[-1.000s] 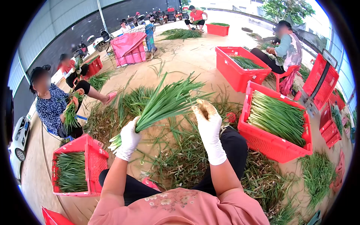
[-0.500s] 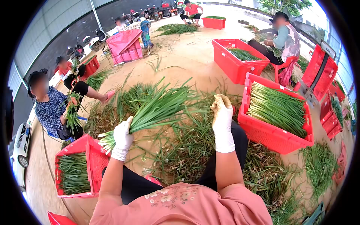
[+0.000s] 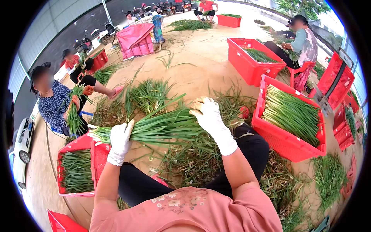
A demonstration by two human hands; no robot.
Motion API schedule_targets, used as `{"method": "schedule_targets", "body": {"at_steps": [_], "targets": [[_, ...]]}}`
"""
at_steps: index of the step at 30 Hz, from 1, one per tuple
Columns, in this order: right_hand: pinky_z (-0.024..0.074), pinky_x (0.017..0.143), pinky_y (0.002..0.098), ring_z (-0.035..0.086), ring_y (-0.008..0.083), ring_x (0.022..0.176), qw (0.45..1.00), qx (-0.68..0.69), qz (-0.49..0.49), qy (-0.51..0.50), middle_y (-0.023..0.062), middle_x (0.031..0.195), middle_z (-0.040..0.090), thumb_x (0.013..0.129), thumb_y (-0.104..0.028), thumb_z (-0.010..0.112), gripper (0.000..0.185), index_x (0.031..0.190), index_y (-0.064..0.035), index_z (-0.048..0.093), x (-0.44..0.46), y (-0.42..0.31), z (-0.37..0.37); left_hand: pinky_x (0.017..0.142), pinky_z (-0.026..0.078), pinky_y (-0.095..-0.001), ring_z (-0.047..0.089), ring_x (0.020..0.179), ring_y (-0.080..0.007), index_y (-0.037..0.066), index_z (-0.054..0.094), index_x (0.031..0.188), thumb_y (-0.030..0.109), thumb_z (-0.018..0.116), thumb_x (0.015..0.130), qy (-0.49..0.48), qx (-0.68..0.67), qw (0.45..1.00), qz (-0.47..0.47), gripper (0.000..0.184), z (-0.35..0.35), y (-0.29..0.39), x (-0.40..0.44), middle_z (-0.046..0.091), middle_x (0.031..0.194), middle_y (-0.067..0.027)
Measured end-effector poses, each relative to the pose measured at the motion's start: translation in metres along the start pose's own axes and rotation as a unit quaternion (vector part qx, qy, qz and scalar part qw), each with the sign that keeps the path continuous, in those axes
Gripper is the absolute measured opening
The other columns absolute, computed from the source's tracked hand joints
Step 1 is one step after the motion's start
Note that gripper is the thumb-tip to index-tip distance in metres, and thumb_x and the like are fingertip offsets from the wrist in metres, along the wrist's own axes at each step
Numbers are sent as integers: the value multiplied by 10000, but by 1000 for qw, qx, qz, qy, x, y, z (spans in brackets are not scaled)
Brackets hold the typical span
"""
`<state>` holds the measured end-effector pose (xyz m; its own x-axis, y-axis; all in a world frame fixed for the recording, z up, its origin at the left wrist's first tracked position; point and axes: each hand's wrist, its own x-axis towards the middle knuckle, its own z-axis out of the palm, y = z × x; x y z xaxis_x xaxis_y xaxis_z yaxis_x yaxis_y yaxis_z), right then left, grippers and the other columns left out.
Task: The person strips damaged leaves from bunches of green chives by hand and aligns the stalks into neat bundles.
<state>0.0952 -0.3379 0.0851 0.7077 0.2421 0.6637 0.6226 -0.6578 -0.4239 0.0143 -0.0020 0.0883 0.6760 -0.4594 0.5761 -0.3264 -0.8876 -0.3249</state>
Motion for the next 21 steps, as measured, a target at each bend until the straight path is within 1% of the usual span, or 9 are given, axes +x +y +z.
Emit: {"method": "schedule_targets", "body": {"at_steps": [8, 10, 11, 13, 15, 16, 17, 18, 21], "targets": [[413, 720, 342, 569, 228, 774, 990, -122, -43, -63, 71, 773, 613, 737, -174, 643, 86, 790, -107, 657, -23, -9, 18, 657, 387, -347, 463, 695, -226, 117, 458, 1231, 74, 537, 663, -56, 69, 994, 71, 575, 4, -23, -12, 443, 764, -64], [434, 634, 293, 570, 192, 653, 972, 174, 150, 38, 65, 755, 635, 750, -99, 635, 49, 772, -66, 663, -28, 0, 28, 661, 385, -344, 466, 700, -217, 120, 446, 1238, 86, 531, 676, -81, 73, 990, 95, 570, 7, -18, -11, 439, 755, -57], [436, 568, 249, 554, 147, 587, 857, 418, 277, 116, 59, 750, 647, 751, -37, 629, 39, 732, -16, 656, -29, 14, 35, 682, 390, -354, 480, 729, -226, 107, 476, 1210, 68, 555, 638, -83, 74, 989, 96, 579, 11, -17, -13, 442, 779, -58], [433, 596, 229, 532, 106, 613, 659, 639, 358, 175, 3, 700, 591, 815, -121, 615, 88, 858, -44, 621, -38, 67, 25, 682, 391, -354, 480, 728, -226, 111, 477, 1208, 67, 557, 638, -82, 62, 992, 78, 577, 14, -19, -23, 439, 775, -56], [453, 685, 229, 576, 129, 714, 747, 528, 387, 112, 24, 776, 621, 811, -130, 628, 175, 952, -28, 606, -48, 90, 12, 682, 391, -354, 480, 727, -227, 115, 479, 1206, 65, 560, 638, -76, 59, 993, 62, 576, 14, -27, -28, 436, 770, -54], [474, 774, 274, 590, 195, 870, 884, 360, 290, 71, 90, 921, 629, 771, -70, 654, 290, 1051, -24, 592, -45, 85, 14, 680, 391, -352, 480, 725, -226, 117, 481, 1204, 69, 563, 638, -79, 56, 994, 54, 574, 14, -28, -31, 435, 769, -54], [444, 831, 278, 552, 196, 964, 959, 134, 246, 30, 109, 1030, 590, 745, -42, 660, 407, 1135, -50, 544, -47, 80, 13, 679, 391, -350, 480, 723, -225, 119, 484, 1201, 72, 566, 638, -84, 52, 994, 45, 571, 14, -28, -35, 435, 769, -53], [415, 888, 282, 514, 196, 1059, 978, -99, 184, -9, 127, 1138, 551, 719, -15, 666, 531, 1219, -75, 496, -48, 74, 11, 679, 391, -350, 480, 723, -225, 119, 484, 1201, 72, 566, 638, -89, 54, 994, 39, 571, 13, -28, -36, 435, 769, -53], [433, 782, 276, 507, 167, 922, 982, 134, 124, -39, 89, 1196, 480, 710, -23, 680, 651, 1295, -172, 434, -29, 19, 17, 654, 388, -340, 475, 699, -219, 118, 492, 1191, 101, 542, 675, -77, 57, 994, 50, 519, 6, -25, -31, 440, 759, -54]]}}
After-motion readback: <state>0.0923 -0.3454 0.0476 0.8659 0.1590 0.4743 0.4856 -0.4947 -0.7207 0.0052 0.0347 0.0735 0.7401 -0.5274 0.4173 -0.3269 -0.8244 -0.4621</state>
